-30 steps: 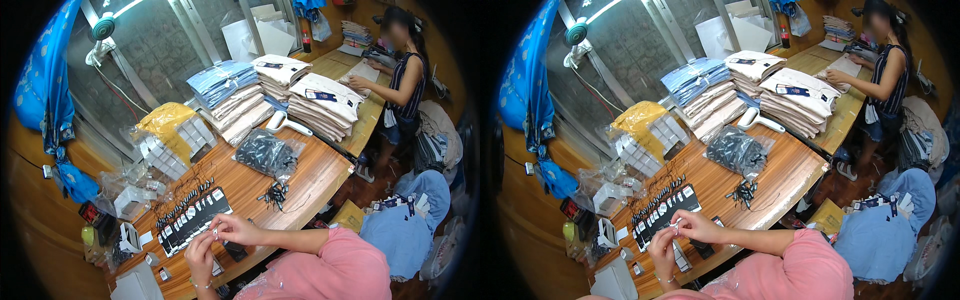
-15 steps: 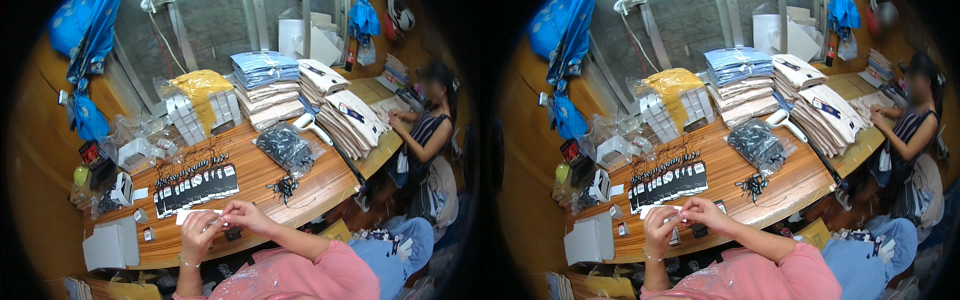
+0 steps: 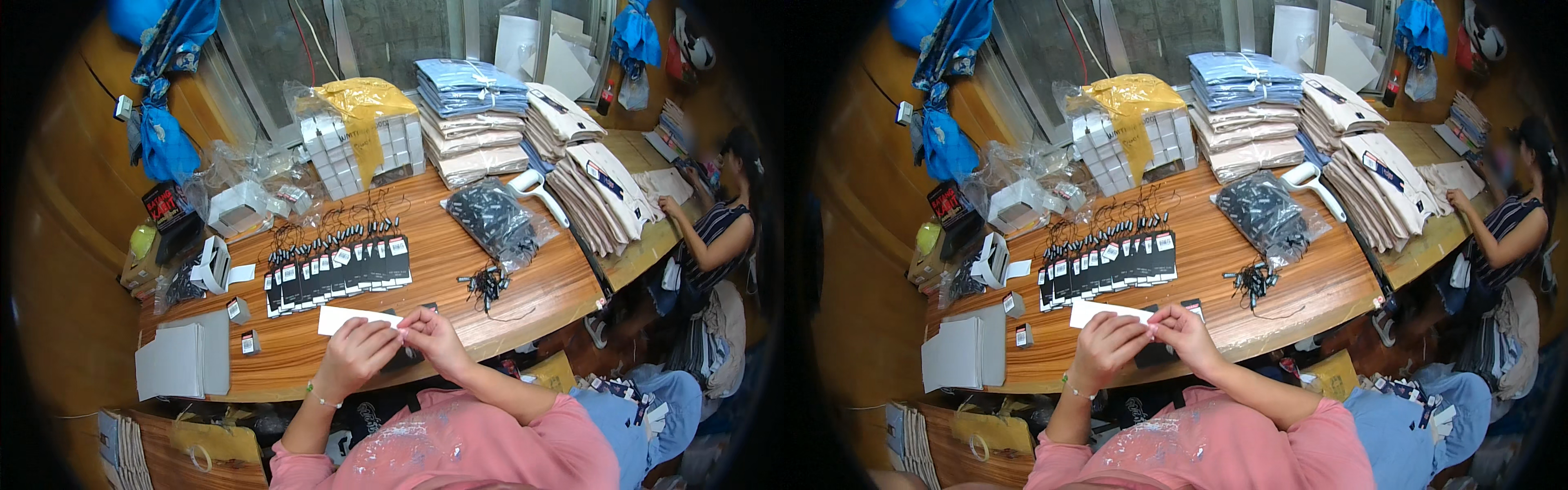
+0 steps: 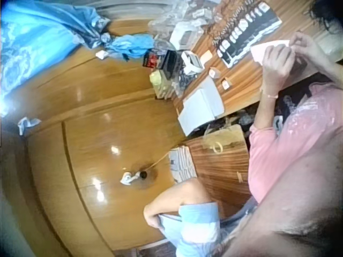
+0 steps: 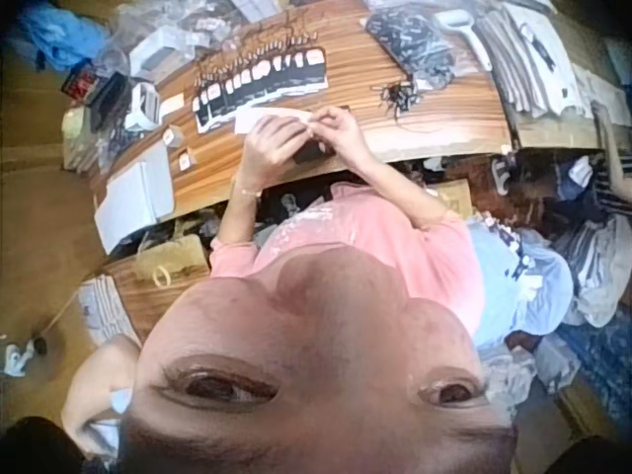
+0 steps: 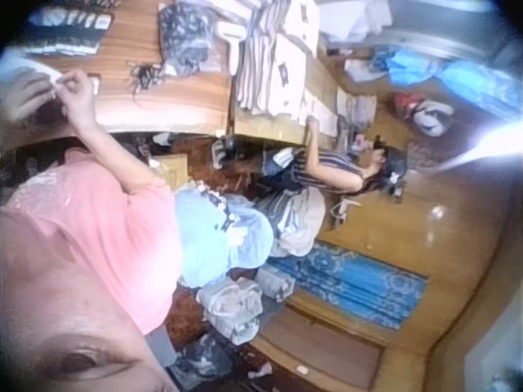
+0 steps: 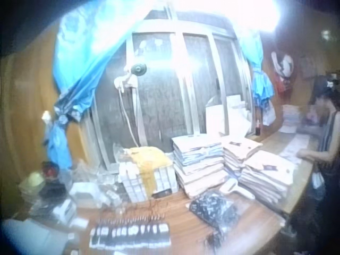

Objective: The person attaches plastic tags and security sensors to various black garment labels by threading a plastic fastener through the label and locking it.

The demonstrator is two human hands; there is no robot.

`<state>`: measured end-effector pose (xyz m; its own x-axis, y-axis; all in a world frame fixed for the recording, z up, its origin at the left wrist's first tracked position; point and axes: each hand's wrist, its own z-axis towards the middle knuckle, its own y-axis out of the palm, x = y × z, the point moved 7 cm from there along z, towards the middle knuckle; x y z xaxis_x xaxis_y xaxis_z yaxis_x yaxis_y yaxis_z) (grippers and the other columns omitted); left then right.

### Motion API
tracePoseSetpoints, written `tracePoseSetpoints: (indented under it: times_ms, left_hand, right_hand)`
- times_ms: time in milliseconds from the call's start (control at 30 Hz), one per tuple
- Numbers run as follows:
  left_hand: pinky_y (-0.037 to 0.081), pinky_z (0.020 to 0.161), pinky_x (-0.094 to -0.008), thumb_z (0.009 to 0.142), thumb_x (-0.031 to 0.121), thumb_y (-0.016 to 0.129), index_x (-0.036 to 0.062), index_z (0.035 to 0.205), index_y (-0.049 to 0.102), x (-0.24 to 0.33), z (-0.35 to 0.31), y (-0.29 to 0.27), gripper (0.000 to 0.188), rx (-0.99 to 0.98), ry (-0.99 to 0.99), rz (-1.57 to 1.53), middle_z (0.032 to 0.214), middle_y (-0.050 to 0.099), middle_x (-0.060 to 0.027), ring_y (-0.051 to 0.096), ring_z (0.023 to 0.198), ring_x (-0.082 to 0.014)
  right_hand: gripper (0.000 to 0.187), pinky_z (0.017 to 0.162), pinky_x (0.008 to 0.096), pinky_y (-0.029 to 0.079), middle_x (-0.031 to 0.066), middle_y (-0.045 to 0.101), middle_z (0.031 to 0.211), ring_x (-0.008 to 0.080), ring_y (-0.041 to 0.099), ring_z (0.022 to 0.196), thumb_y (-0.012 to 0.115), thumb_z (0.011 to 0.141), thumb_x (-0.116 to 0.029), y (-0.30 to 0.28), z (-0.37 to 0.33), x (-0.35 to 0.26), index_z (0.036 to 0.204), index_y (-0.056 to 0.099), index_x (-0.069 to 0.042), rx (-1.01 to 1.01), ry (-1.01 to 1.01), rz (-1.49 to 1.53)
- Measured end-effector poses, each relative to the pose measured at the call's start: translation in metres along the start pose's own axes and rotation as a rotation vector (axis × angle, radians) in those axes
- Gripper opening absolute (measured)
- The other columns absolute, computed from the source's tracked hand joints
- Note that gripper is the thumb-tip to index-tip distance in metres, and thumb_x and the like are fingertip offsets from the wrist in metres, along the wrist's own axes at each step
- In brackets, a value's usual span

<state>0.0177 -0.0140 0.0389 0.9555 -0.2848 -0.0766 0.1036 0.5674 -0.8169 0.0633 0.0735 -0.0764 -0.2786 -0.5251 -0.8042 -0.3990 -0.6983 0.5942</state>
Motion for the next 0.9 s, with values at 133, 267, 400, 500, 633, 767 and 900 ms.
tracePoseSetpoints:
  times_ms: [133,267,400,500,633,767,900]
  left_hand:
    - [0.046,0.067,-0.0321,0.063,0.011,0.058,0.0089,0.081,0.064,-0.005,0.005,0.001,0.019,0.052,-0.058,-0.073,0.083,0.061,-0.0015,0.058,0.082,-0.0178]
    - [0.046,0.066,-0.0322,0.062,0.01,0.059,0.008,0.077,0.063,-0.003,0.008,0.006,0.016,0.07,-0.078,-0.096,0.08,0.061,-0.0017,0.058,0.08,-0.0185]
    - [0.045,0.069,-0.0316,0.064,0.01,0.058,0.0075,0.078,0.061,-0.001,0.014,0.009,0.014,0.03,-0.047,-0.142,0.083,0.06,-0.0019,0.057,0.082,-0.0178]
    - [0.045,0.07,-0.0316,0.064,0.011,0.058,0.0078,0.077,0.061,0.0,0.012,0.011,0.014,0.002,-0.039,-0.143,0.083,0.06,-0.0016,0.057,0.082,-0.0175]
    - [0.045,0.07,-0.0316,0.065,0.011,0.057,0.0078,0.079,0.061,0.004,0.011,0.022,0.015,-0.022,-0.019,-0.134,0.085,0.06,-0.0015,0.057,0.083,-0.0167]
    - [0.045,0.071,-0.0322,0.065,0.011,0.057,0.007,0.082,0.062,-0.001,0.008,0.024,0.018,-0.037,-0.043,-0.144,0.088,0.06,-0.0017,0.056,0.084,-0.0171]
    - [0.045,0.073,-0.0338,0.066,0.011,0.056,0.0069,0.085,0.062,-0.012,0.008,0.038,0.021,-0.044,-0.051,-0.126,0.089,0.06,-0.0028,0.056,0.085,-0.0184]
  right_hand:
    - [0.01,0.071,0.021,0.046,0.0059,0.058,0.083,0.01,0.057,0.078,0.055,0.084,-0.003,-0.001,-0.001,-0.011,0.092,0.05,0.0,0.057,-0.019,0.055]
    - [0.01,0.071,0.0211,0.046,0.0065,0.058,0.082,0.0104,0.057,0.077,0.055,0.084,-0.003,-0.006,-0.004,-0.012,0.091,0.05,0.0,0.099,-0.029,0.053]
    - [0.008,0.067,0.0198,0.045,0.0041,0.057,0.08,0.0091,0.055,0.073,0.055,0.084,-0.006,-0.013,-0.004,-0.01,0.089,0.051,-0.001,0.078,-0.012,0.065]
    - [0.007,0.066,0.0188,0.042,0.0019,0.055,0.08,0.0075,0.053,0.073,0.055,0.085,-0.008,-0.017,-0.003,0.0,0.088,0.052,-0.003,0.079,0.038,0.043]
    - [0.005,0.066,0.0186,0.04,0.0005,0.054,0.081,0.0064,0.051,0.075,0.055,0.085,-0.009,-0.021,-0.008,0.004,0.086,0.053,-0.004,0.096,0.029,0.05]
    - [0.008,0.069,0.0218,0.039,0.0018,0.052,0.082,0.0097,0.049,0.077,0.055,0.084,-0.011,-0.024,0.001,0.002,0.082,0.054,-0.004,0.101,-0.044,-0.175]
    - [0.014,0.081,0.029,0.034,0.0067,0.047,0.084,0.0188,0.044,0.089,0.056,0.082,-0.018,-0.04,0.017,-0.011,0.078,0.056,-0.005,0.106,-0.084,-0.547]
